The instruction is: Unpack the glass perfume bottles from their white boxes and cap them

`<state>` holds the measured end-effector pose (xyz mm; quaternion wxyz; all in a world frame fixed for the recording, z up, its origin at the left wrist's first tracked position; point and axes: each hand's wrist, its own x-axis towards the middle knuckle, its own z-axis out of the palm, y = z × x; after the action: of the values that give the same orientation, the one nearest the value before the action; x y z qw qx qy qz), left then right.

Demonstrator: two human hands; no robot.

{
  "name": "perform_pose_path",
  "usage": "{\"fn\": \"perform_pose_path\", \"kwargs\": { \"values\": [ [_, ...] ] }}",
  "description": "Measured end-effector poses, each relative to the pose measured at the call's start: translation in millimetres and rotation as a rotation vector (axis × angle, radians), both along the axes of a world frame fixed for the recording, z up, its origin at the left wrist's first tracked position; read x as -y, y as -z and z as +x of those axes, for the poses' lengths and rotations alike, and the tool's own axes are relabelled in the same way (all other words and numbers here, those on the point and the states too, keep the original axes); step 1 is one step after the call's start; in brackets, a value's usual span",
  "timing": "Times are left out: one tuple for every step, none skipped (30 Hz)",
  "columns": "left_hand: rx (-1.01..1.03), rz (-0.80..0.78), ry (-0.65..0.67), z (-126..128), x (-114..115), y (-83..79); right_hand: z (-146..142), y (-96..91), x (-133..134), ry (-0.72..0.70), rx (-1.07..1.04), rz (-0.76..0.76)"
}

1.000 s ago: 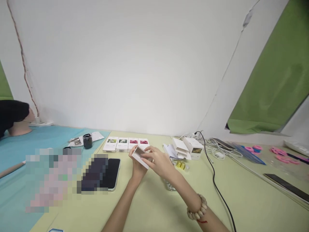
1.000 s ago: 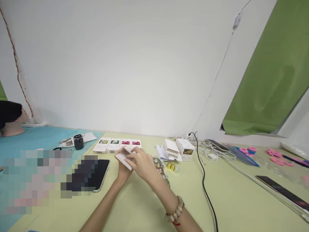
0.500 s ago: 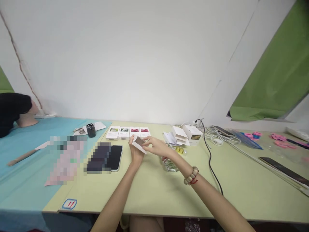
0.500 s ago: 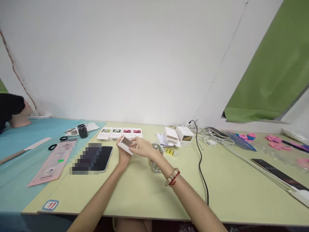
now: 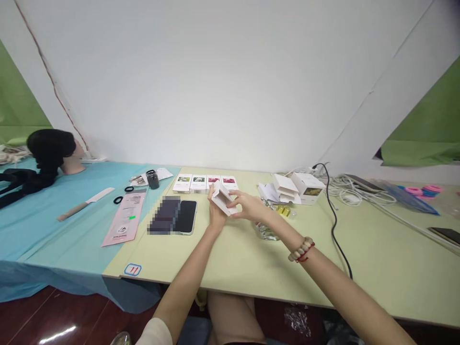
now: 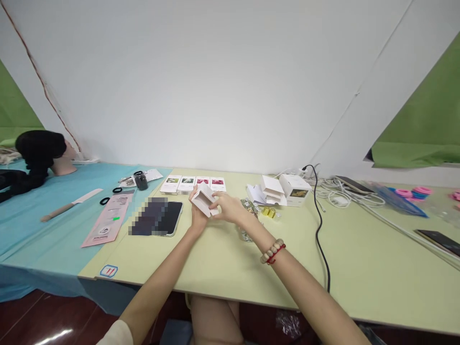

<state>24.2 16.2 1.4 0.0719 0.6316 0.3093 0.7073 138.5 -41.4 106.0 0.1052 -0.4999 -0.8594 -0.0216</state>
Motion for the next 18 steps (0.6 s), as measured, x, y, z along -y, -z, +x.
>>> {"fn": "perform_pose_path", "kwargs": {
  "values": [
    [0.013,-0.017,0.039,-1,-1,2.0,0,2.5,0,0.013,0.030,-0.003],
    [0.026,-0.034,0.068,-2,-1,3.9,0,5.3,0,0.026,0.045,-0.002],
    [0.039,-0.051,0.091,-2,-1,5.7,-1,8.0,0,0.034,0.044,0.000],
    [0.054,-0.072,0.111,-3,-1,7.2,-1,10.3,0,0.031,0.030,-0.007],
    [0.076,-0.094,0.124,-4,-1,8.3,-2,11.9,0,0.016,0.010,-0.028],
    [0.098,-0.116,0.135,-4,-1,9.0,-2,12.6,0,-0.006,-0.014,-0.063],
    [0.120,-0.135,0.141,-4,-1,9.4,-1,12.3,0,-0.031,-0.037,-0.109],
    [0.131,-0.152,0.147,-5,-1,9.5,-1,11.1,0,-0.046,-0.059,-0.153],
    [0.129,-0.167,0.153,-5,-2,9.5,-1,9.2,0,-0.044,-0.075,-0.185],
    [0.116,-0.178,0.163,-5,-2,9.4,-2,7.1,0,-0.023,-0.081,-0.195],
    [0.098,-0.188,0.178,-4,-2,9.4,-4,5.1,1,0.014,-0.072,-0.177],
    [0.084,-0.195,0.200,-4,-1,9.5,-6,3.4,2,0.057,-0.049,-0.138],
    [0.082,-0.194,0.222,-4,-1,9.8,-9,2.3,3,0.095,-0.019,-0.087],
    [0.093,-0.189,0.245,-4,-1,10.3,-12,2.0,5,0.121,0.011,-0.033],
    [0.115,-0.181,0.266,-4,-1,10.8,-15,2.3,6,0.129,0.037,0.014],
    [0.138,-0.173,0.285,-4,-1,11.3,-18,3.3,7,0.126,0.052,0.050],
    [0.159,-0.162,0.296,-4,-1,11.7,-20,4.7,8,0.114,0.058,0.074],
    [0.173,-0.151,0.299,-4,-1,11.8,-21,6.5,9,0.098,0.058,0.087]
  ]
}}
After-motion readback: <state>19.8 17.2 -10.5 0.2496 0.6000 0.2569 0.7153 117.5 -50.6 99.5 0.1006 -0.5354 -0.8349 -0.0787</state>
